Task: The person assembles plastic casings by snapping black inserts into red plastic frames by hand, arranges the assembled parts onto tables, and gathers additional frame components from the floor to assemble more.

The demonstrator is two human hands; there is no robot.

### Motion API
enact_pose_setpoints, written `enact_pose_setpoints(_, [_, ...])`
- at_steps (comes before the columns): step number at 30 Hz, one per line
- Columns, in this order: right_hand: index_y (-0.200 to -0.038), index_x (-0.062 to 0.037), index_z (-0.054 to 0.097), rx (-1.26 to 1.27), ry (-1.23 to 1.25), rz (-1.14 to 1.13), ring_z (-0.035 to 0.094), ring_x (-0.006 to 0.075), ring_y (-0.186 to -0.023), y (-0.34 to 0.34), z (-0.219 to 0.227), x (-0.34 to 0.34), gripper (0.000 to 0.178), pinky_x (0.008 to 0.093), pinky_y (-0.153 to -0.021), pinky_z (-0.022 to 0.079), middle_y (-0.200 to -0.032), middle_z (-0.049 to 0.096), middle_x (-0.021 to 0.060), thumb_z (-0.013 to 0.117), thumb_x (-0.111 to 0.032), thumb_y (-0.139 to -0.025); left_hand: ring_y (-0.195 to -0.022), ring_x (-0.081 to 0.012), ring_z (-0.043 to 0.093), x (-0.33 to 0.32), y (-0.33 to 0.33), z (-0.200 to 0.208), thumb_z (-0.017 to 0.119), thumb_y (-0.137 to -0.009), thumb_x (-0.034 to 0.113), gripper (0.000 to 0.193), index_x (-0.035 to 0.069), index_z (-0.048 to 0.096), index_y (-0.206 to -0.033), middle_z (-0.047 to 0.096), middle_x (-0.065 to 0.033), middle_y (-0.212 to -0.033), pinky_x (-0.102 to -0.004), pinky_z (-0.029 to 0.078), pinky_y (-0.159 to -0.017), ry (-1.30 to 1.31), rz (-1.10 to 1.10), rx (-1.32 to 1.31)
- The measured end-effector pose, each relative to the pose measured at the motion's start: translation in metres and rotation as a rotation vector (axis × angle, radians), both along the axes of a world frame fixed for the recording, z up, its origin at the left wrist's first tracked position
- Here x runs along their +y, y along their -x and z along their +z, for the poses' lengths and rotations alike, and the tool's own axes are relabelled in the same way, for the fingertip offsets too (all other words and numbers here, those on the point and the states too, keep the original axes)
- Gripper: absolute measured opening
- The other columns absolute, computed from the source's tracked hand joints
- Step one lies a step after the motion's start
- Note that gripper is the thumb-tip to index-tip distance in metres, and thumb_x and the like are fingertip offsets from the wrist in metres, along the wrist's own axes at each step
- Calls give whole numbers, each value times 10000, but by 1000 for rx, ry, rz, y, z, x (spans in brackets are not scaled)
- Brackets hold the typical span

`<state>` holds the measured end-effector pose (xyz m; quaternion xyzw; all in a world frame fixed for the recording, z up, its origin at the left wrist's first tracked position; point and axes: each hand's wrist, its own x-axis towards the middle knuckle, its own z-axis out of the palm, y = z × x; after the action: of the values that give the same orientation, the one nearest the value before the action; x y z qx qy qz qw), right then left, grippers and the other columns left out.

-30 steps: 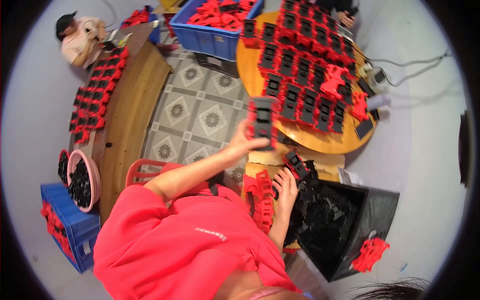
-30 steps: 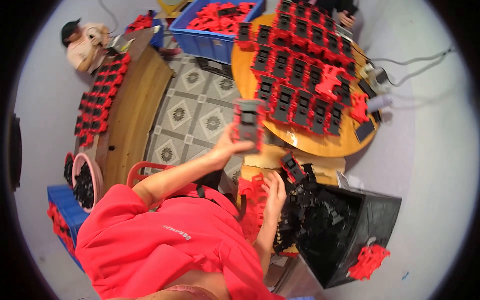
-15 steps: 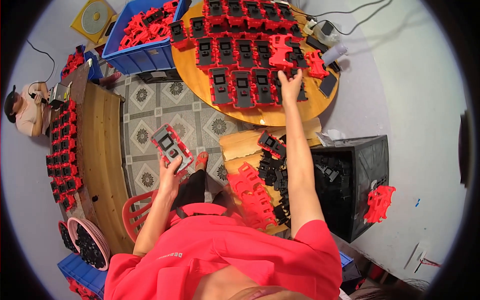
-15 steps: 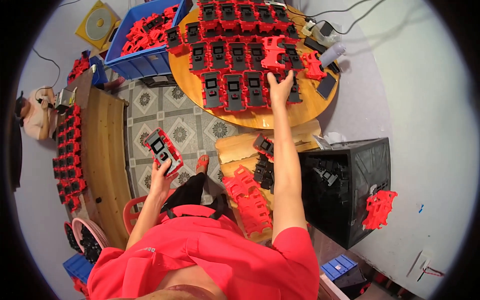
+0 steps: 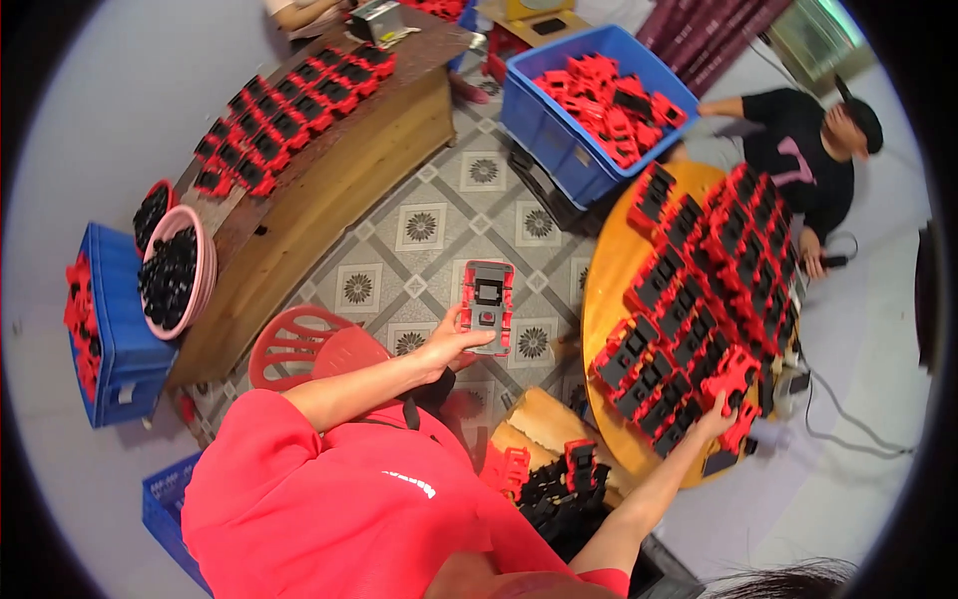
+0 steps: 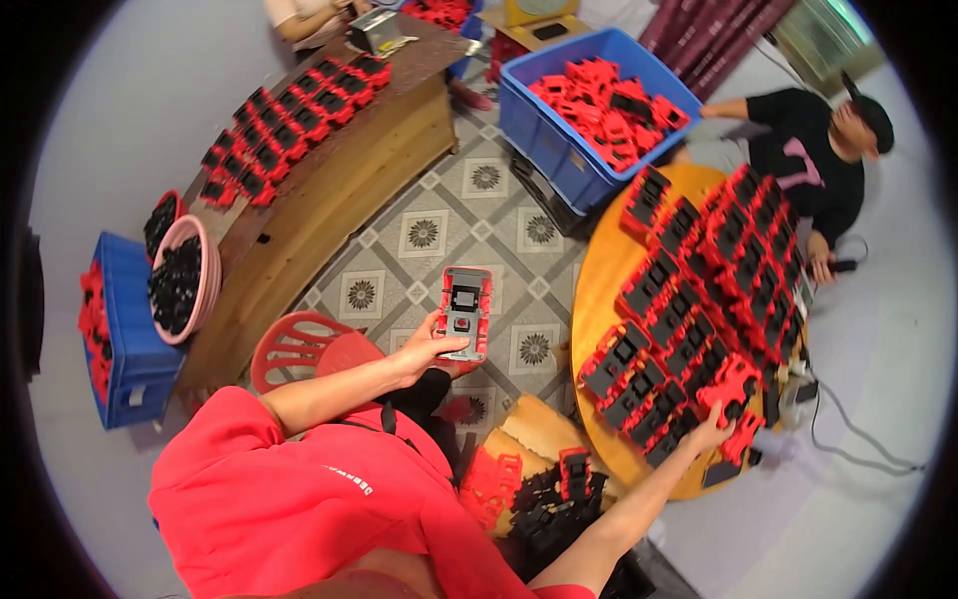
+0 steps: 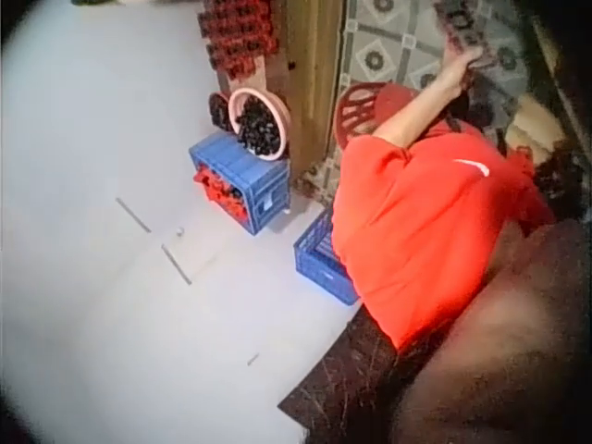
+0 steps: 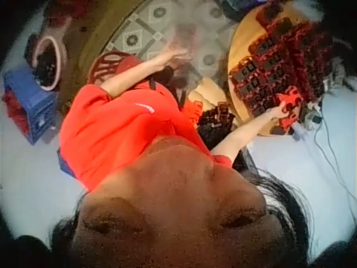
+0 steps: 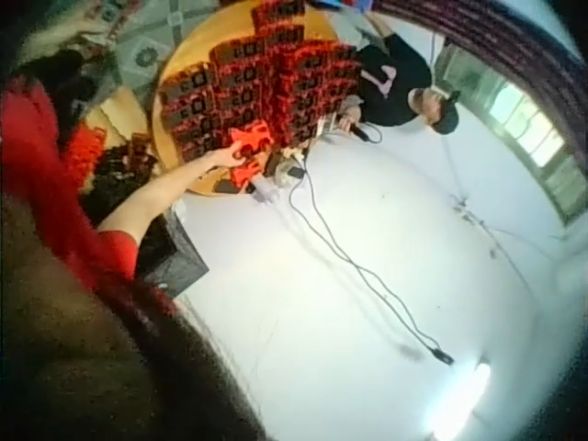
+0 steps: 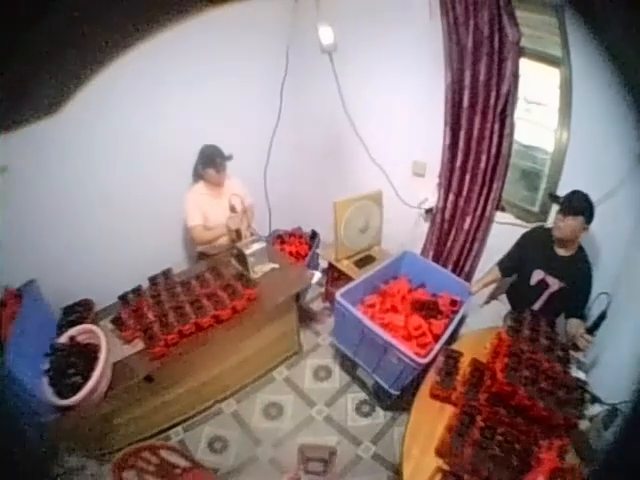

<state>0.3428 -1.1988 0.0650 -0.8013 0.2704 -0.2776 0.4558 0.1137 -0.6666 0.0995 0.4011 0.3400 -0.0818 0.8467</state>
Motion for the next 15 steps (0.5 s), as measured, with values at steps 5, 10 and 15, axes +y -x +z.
enact_pose_setpoints(5, [-1354,33,413,-163,-425,-55,499,271,-1182,22,53,51,760,440,-1000,397,-1255,534,174,790,-265,-765,-1098,-220,590,13,22,-6,733,-802,72,807,71,216,-1421,559,-107,-1217,-410,491,-952,-21,107,0])
enact_pose_setpoints(10, [-1354,23,419,-308,-1194,693,508,294,-1178,73,81,148,493,439,-1049,416,-1324,506,161,581,-164,-927,-1134,-227,566,43,61,-6,748,-765,63,856,122,215,-1432,518,-85,-1267,-437,509,-931,-39,286,-48])
enact_pose_setpoints(15, [-1400,-18,359,80,-1704,908,502,424,-1164,118,60,308,715,464,-951,481,-1314,486,222,701,-235,-811,-1119,-224,567,88,63,15,728,-744,38,858,139,221,-1429,510,-70,-1255,-439,517,-920,-27,446,-22])
